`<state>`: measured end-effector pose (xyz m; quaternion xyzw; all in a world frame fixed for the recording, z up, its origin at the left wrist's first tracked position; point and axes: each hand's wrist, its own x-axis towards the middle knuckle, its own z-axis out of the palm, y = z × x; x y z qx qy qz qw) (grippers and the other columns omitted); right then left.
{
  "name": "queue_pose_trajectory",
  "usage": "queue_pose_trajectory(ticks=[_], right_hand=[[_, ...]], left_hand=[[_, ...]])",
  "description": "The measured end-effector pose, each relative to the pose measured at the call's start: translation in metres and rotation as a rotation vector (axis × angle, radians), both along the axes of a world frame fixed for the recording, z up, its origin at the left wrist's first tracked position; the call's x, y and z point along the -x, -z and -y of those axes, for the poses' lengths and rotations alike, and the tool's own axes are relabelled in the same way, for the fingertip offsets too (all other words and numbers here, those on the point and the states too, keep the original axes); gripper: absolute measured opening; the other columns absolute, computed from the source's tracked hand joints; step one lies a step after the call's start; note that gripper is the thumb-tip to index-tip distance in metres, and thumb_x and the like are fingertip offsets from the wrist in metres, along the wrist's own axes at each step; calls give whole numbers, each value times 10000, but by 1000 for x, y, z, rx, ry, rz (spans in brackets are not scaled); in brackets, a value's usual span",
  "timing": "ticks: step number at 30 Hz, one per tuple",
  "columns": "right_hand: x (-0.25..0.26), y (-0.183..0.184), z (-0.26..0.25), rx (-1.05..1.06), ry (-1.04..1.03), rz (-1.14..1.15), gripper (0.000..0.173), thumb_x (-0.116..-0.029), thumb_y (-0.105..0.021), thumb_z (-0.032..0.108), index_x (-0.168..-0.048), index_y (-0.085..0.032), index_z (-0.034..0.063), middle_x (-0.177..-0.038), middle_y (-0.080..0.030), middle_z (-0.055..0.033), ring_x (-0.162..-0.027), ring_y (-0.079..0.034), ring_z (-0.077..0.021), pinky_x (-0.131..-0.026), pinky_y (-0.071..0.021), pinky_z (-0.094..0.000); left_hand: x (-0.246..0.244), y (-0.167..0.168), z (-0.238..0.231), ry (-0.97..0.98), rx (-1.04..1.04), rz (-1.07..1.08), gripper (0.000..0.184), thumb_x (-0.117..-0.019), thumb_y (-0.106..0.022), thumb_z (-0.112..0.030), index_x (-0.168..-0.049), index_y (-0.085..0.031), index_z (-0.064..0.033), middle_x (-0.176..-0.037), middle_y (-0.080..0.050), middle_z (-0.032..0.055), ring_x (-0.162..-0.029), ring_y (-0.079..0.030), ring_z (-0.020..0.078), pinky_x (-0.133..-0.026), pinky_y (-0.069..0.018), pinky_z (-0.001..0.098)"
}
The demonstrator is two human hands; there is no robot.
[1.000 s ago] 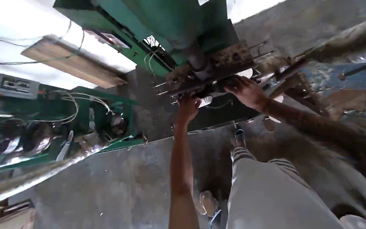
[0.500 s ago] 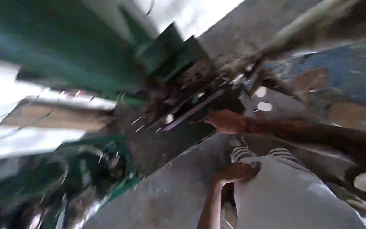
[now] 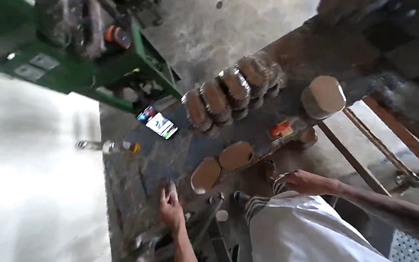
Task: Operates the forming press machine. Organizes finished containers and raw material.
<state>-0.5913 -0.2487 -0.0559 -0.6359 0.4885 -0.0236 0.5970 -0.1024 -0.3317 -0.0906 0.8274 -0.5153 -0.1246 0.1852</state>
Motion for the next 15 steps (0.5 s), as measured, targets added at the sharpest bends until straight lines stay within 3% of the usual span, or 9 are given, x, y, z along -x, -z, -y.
queue_pose_trajectory(ticks=[2, 4, 5, 6, 7, 9, 11, 12, 15], right_hand=[[32, -33, 5, 199, 167, 157, 334, -1057, -506, 93, -1344, -676, 73, -1190, -735, -159, -1022, -724, -269, -948, -558, -481], [62, -71, 34, 441, 350, 256, 332, -1038, -530, 103, -1331, -662, 22, -1229, -724, -127, -1063, -715, -149, -974, -573, -339], [77, -86, 59, 552, 439, 266, 357, -1026, -529, 107, -1348, -640, -2, -1248, -712, -129, -1091, -699, -126, -990, -563, -311], [90, -95, 87, 630, 538, 250, 383, -1017, -530, 104, -1370, -618, -15, -1273, -698, -140, -1108, -691, -133, -992, -561, -314], [102, -99, 119, 685, 640, 222, 411, -1011, -536, 102, -1401, -584, -16, -1309, -676, -155, -1119, -686, -156, -983, -565, -329], [126, -98, 186, 598, 780, 103, 586, -1053, -573, 295, -1557, -413, 42, -1515, -530, -180, -1318, -601, -250, -1091, -511, -410], [151, -83, 245, 359, 815, 53, 863, -1007, -594, 527, -1644, -212, 88, -1608, -403, -204, -1456, -444, -344, -1195, -364, -541], [160, -79, 261, 238, 812, 91, 902, -984, -612, 563, -1643, -215, 93, -1616, -395, -191, -1477, -411, -340, -1213, -323, -561], [182, -92, 269, -3, 648, 454, 642, -1023, -597, 479, -1491, -513, 48, -1428, -606, -174, -1328, -568, -270, -1108, -438, -502]], left_hand=[[4, -3, 1, 1, -66, 82, 620, -1024, -620, -189, -1563, -381, 1, -1356, -585, 348, -1239, -590, 510, -1068, -436, 637], [19, -20, 15, 48, -97, 140, 732, -1010, -644, -302, -1556, -332, 73, -1507, -408, 392, -1390, -428, 555, -1155, -348, 644], [35, -31, 27, 96, -35, 108, 698, -1029, -603, -318, -1522, -364, 114, -1543, -347, 400, -1429, -369, 559, -1182, -315, 631], [58, -43, 43, 139, 40, 5, 614, -1060, -548, -295, -1485, -418, 129, -1540, -375, 381, -1440, -379, 526, -1193, -318, 598], [83, -54, 62, 147, 63, -195, 554, -1097, -459, -277, -1493, -423, 110, -1554, -403, 327, -1457, -400, 440, -1208, -329, 523], [130, -59, 109, 48, 22, -730, 567, -1127, -263, -312, -1553, -322, 58, -1600, -378, 242, -1463, -417, 304, -1189, -359, 413], [159, -48, 154, -122, -17, -1050, 612, -1122, -184, -441, -1595, -245, -57, -1615, -348, 202, -1443, -426, 314, -1137, -405, 487], [167, -40, 170, -158, -42, -1120, 621, -1115, -157, -484, -1604, -227, -108, -1618, -331, 182, -1438, -410, 328, -1118, -403, 548], [180, -27, 178, -163, -80, -1268, 640, -1090, -77, -513, -1569, -285, -144, -1542, -434, 146, -1356, -485, 319, -1041, -442, 622]])
